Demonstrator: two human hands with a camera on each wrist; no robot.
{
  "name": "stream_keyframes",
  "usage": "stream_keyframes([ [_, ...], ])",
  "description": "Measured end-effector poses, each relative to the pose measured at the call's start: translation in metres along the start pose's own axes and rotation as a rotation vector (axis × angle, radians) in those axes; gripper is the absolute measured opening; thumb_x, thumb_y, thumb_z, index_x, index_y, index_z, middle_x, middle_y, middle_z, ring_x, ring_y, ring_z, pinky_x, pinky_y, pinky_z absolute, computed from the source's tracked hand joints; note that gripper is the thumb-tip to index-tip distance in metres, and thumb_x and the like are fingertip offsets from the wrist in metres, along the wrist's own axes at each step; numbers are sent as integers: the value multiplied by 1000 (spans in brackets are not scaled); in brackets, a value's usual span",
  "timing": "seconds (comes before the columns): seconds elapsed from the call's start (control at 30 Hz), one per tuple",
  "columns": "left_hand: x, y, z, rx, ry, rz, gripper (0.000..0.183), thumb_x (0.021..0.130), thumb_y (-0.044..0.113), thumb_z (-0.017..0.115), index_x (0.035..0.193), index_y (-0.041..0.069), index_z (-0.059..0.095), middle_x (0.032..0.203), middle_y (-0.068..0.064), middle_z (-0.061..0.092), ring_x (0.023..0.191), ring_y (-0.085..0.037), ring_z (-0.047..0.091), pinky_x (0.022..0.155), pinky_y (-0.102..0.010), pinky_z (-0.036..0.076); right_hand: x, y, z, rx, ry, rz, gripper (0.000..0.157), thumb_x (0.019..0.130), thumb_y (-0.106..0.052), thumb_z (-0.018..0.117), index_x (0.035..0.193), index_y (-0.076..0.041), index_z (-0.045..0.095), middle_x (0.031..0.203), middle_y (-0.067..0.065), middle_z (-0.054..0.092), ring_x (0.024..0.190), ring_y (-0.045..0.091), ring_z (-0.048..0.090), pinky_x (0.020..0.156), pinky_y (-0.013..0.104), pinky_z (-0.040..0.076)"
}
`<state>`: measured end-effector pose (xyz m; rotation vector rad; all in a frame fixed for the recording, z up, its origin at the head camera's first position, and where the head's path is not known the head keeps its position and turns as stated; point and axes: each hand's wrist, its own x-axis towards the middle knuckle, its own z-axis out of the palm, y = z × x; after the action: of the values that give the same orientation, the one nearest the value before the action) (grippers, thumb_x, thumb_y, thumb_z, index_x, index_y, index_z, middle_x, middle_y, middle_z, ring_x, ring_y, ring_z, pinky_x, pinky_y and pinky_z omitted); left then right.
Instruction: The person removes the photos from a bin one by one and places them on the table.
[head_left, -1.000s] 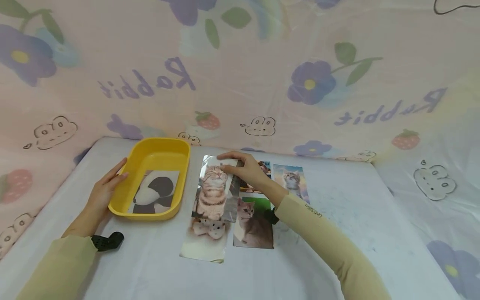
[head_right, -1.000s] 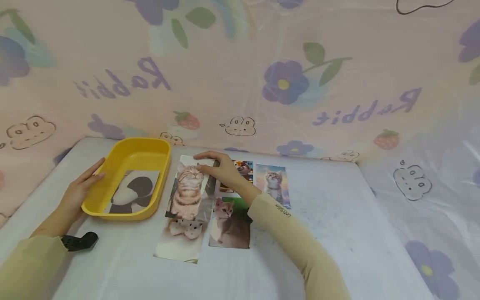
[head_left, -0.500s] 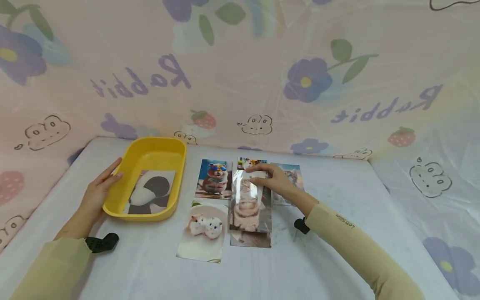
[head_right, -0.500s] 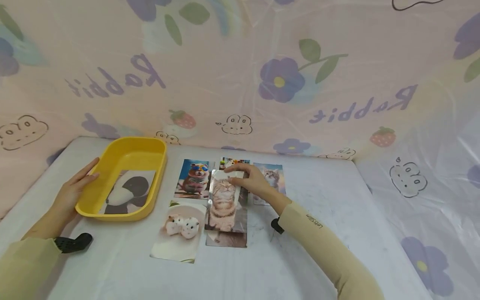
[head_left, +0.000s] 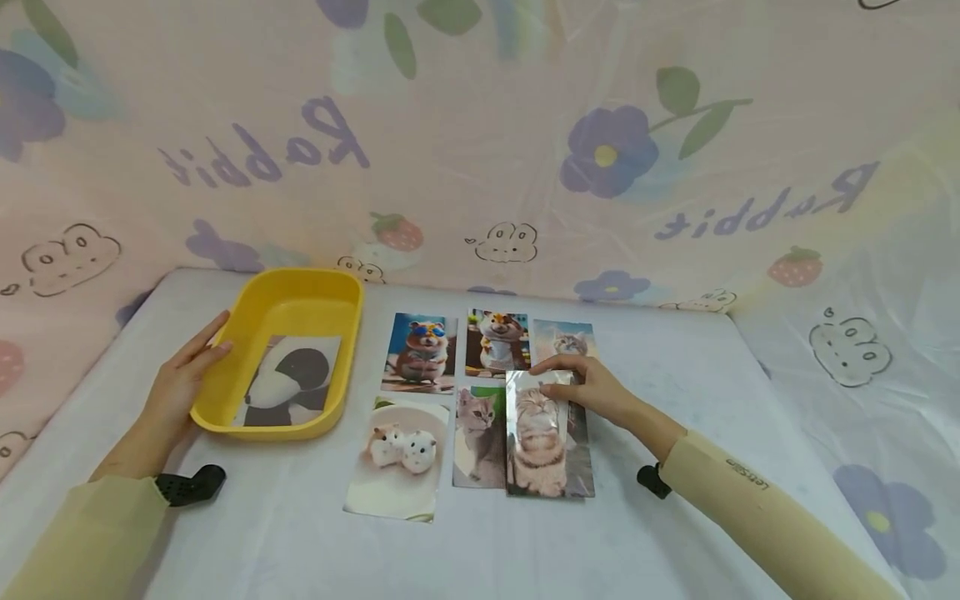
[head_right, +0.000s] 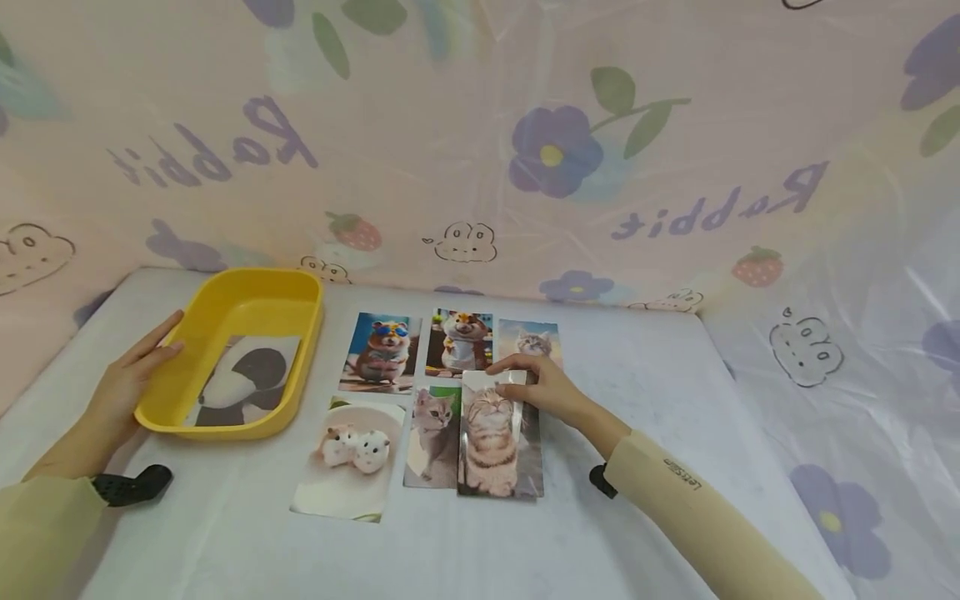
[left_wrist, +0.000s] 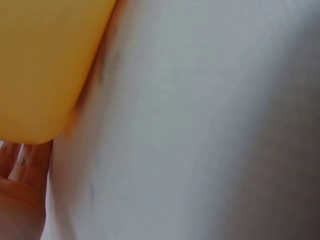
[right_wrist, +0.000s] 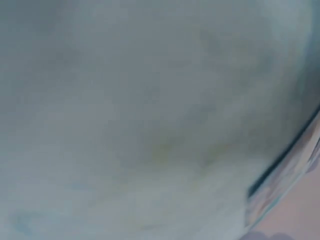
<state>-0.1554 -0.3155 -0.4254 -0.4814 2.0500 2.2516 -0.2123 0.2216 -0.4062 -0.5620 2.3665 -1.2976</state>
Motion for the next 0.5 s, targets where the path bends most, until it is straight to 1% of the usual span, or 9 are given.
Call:
stream_keyframes([
  [0.03, 0, 0, 0, -3, -2, -1, 56, 94, 38, 59, 144, 46, 34, 158, 22, 12, 138, -1, 24, 101, -5, 33, -4, 2, -1, -5, -2, 4, 30, 93, -25, 64, 121, -16, 65, 143, 13, 48, 135, 36, 39, 100, 53, 43],
  [0.07, 0, 1, 0, -9, -4, -1, 56, 94, 38, 59, 144, 45, 34, 158, 22, 12, 137, -2, 25, 99, -5, 35, -8, 5, -2, -6, -5, 5, 30, 93, -24, 64, 121, -16, 65, 141, 14, 49, 134, 36, 40, 99, 53, 44],
  [0.17, 1, 1, -1, -8, -4, -2, 56, 94, 38, 59, 144, 46, 34, 158, 22, 11, 140, -2, 21, 104, -7, 31, -17, 11, -4, -23, -8, 8, 29, 93, -24, 63, 120, -15, 65, 137, 13, 54, 132, 36, 43, 99, 51, 44],
  [0.23, 1, 2, -1, -12, -8, -1, 56, 95, 38, 58, 145, 46, 33, 158, 23, 9, 144, -2, 15, 108, -11, 25, -24, 14, -6, -23, -10, 15, 29, 92, -23, 64, 120, -15, 65, 135, 12, 55, 131, 36, 43, 99, 50, 44],
  [0.27, 1, 2, -1, -16, -10, 0, 56, 95, 37, 58, 145, 46, 33, 158, 23, 8, 145, -2, 11, 110, -13, 22, -27, 15, -6, -21, -13, 18, 29, 93, -23, 64, 120, -15, 65, 135, 12, 55, 127, 35, 48, 97, 48, 47],
  [0.3, 1, 2, -1, -11, -11, 2, 56, 96, 37, 57, 145, 46, 32, 158, 24, 8, 146, -3, 7, 112, -16, 16, -30, 16, -7, -22, -17, 22, 29, 93, -23, 63, 120, -16, 65, 135, 12, 55, 124, 32, 51, 94, 44, 49],
  [0.37, 2, 2, -1, -14, -15, 7, 55, 96, 37, 56, 145, 46, 32, 158, 24, 7, 147, -4, 4, 113, -17, 14, -36, 18, -8, -20, -26, 28, 29, 93, -23, 64, 121, -16, 65, 134, 12, 56, 123, 31, 52, 92, 40, 50],
  [0.43, 2, 1, -1, -16, -16, 10, 55, 96, 37, 56, 145, 46, 32, 158, 24, 7, 147, -5, 4, 113, -18, 14, -41, 21, -8, -20, -36, 28, 30, 93, -23, 64, 121, -14, 65, 133, 14, 56, 122, 32, 52, 90, 39, 50],
  [0.5, 3, 0, -1, -21, -22, 13, 56, 96, 36, 57, 145, 45, 32, 158, 24, 8, 147, -3, 7, 111, -15, 19, -44, 24, -7, -30, -37, 21, 30, 92, -23, 64, 121, -14, 65, 131, 13, 58, 125, 34, 49, 95, 44, 48],
])
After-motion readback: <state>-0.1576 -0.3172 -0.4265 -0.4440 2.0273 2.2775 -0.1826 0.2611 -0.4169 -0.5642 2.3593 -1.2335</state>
